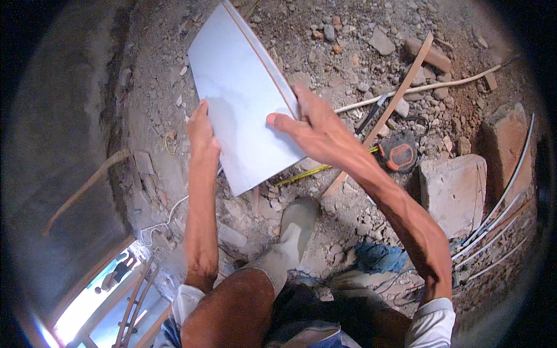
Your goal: The person marks a tile using a guide and a pencil, then grinds the edge of the tile using an angle grinder.
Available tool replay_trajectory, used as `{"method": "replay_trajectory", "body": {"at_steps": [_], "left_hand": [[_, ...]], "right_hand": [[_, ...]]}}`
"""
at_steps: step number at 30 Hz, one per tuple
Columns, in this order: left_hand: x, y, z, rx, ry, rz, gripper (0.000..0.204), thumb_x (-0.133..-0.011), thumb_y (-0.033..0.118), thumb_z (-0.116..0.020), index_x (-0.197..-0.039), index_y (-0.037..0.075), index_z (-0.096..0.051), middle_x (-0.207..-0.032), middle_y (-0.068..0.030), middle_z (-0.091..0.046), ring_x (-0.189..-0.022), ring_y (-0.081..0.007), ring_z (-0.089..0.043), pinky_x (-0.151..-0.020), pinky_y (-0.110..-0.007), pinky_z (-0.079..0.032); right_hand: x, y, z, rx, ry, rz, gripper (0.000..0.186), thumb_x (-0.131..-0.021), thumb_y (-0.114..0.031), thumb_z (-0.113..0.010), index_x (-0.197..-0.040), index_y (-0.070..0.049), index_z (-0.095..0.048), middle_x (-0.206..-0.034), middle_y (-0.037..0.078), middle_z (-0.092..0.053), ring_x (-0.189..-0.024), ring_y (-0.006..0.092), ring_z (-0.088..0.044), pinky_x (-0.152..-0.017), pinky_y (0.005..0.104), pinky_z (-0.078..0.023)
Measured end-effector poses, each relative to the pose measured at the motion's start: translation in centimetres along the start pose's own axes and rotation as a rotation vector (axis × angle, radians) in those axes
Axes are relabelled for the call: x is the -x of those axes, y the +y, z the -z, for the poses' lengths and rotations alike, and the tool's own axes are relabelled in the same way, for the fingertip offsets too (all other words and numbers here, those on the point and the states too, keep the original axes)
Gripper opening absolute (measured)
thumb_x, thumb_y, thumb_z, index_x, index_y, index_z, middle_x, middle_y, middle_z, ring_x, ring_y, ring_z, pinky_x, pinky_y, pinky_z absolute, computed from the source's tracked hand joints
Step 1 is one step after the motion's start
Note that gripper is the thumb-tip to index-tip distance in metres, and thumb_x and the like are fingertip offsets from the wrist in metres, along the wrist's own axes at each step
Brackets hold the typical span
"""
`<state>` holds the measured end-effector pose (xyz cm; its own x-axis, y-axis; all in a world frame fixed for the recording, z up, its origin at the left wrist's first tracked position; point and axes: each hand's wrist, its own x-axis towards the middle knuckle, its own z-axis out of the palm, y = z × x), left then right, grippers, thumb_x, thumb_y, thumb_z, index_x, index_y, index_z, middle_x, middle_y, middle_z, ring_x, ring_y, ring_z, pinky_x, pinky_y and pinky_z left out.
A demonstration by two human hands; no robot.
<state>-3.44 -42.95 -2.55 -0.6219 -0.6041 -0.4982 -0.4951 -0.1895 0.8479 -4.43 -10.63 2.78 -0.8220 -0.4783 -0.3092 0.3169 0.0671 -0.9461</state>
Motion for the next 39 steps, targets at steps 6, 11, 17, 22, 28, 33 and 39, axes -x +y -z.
{"method": "replay_trajectory", "body": {"at_steps": [6, 11, 17, 22, 28, 33, 39], "left_hand": [[12.6, 1.0, -3.7, 0.145, 0.074, -0.062, 0.043, -0.114, 0.020, -0.056, -0.145, -0.009, -0.057, -0.134, -0.0179, -0.070, -0.117, -0.0282, -0.071, -0.102, -0.041, -0.059], [24.8, 8.3, -6.6, -0.025, -0.019, -0.022, 0.040, -0.116, 0.018, -0.053, -0.145, -0.009, -0.058, -0.132, -0.0195, -0.071, -0.116, -0.0251, -0.070, -0.102, -0.039, -0.057], [34.7, 16.8, -2.1, -0.264, -0.197, 0.031, 0.042, -0.116, 0.017, -0.052, -0.148, -0.010, -0.057, -0.128, -0.0176, -0.073, -0.114, -0.0190, -0.068, -0.102, -0.033, -0.052], [43.0, 22.6, 3.9, -0.276, -0.257, 0.196, 0.044, -0.116, 0.014, -0.051, -0.153, -0.010, -0.053, -0.137, -0.0178, -0.070, -0.122, -0.0195, -0.065, -0.107, -0.034, -0.049], [55.0, 32.5, 12.0, -0.182, -0.274, 0.324, 0.042, -0.116, 0.017, -0.053, -0.151, -0.007, -0.057, -0.143, -0.0143, -0.068, -0.127, -0.0199, -0.062, -0.111, -0.034, -0.047], [62.8, 41.4, 21.0, -0.059, -0.295, 0.395, 0.044, -0.115, 0.025, -0.055, -0.150, -0.001, -0.060, -0.144, -0.0119, -0.067, -0.129, -0.0197, -0.061, -0.113, -0.037, -0.046], [61.1, 48.6, 26.0, 0.415, -0.273, 0.337, 0.075, -0.115, 0.059, -0.042, -0.165, 0.004, -0.042, -0.167, -0.0156, -0.049, -0.150, -0.0323, -0.048, -0.123, -0.045, -0.038]], "right_hand": [[8.6, -4.4, 5.0, 0.034, -0.118, -0.086, 0.049, -0.105, -0.033, -0.070, -0.129, 0.006, -0.052, -0.105, 0.026, -0.068, -0.096, 0.0309, -0.066, -0.089, 0.0451, -0.053], [18.6, -8.9, 6.4, -0.150, -0.014, -0.264, 0.082, -0.098, -0.042, -0.079, -0.157, 0.003, -0.043, -0.137, 0.020, -0.063, -0.128, 0.0286, -0.061, -0.110, 0.0423, -0.048], [30.4, -17.9, 1.0, -0.243, 0.074, -0.546, 0.098, -0.094, -0.046, -0.081, -0.163, 0.006, -0.033, -0.152, 0.027, -0.053, -0.143, 0.0326, -0.049, -0.120, 0.0450, -0.039], [39.6, -29.7, -3.9, -0.357, 0.119, -0.767, 0.093, -0.099, -0.045, -0.076, -0.164, 0.005, -0.032, -0.151, 0.026, -0.053, -0.143, 0.0330, -0.049, -0.122, 0.0451, -0.037], [48.9, -48.4, -9.2, -0.230, 0.189, -0.814, 0.082, -0.100, -0.043, -0.076, -0.156, 0.005, -0.040, -0.146, 0.025, -0.056, -0.140, 0.0325, -0.050, -0.119, 0.0474, -0.039], [55.5, -62.8, -14.0, -0.224, 0.120, -0.869, 0.079, -0.098, -0.039, -0.078, -0.153, 0.004, -0.041, -0.144, 0.022, -0.057, -0.138, 0.0301, -0.051, -0.117, 0.0461, -0.041], [62.9, -73.1, -17.9, -0.213, 0.085, -0.733, 0.096, -0.089, -0.041, -0.087, -0.161, 0.001, -0.037, -0.153, 0.019, -0.054, -0.147, 0.0302, -0.046, -0.125, 0.0456, -0.032]]}}
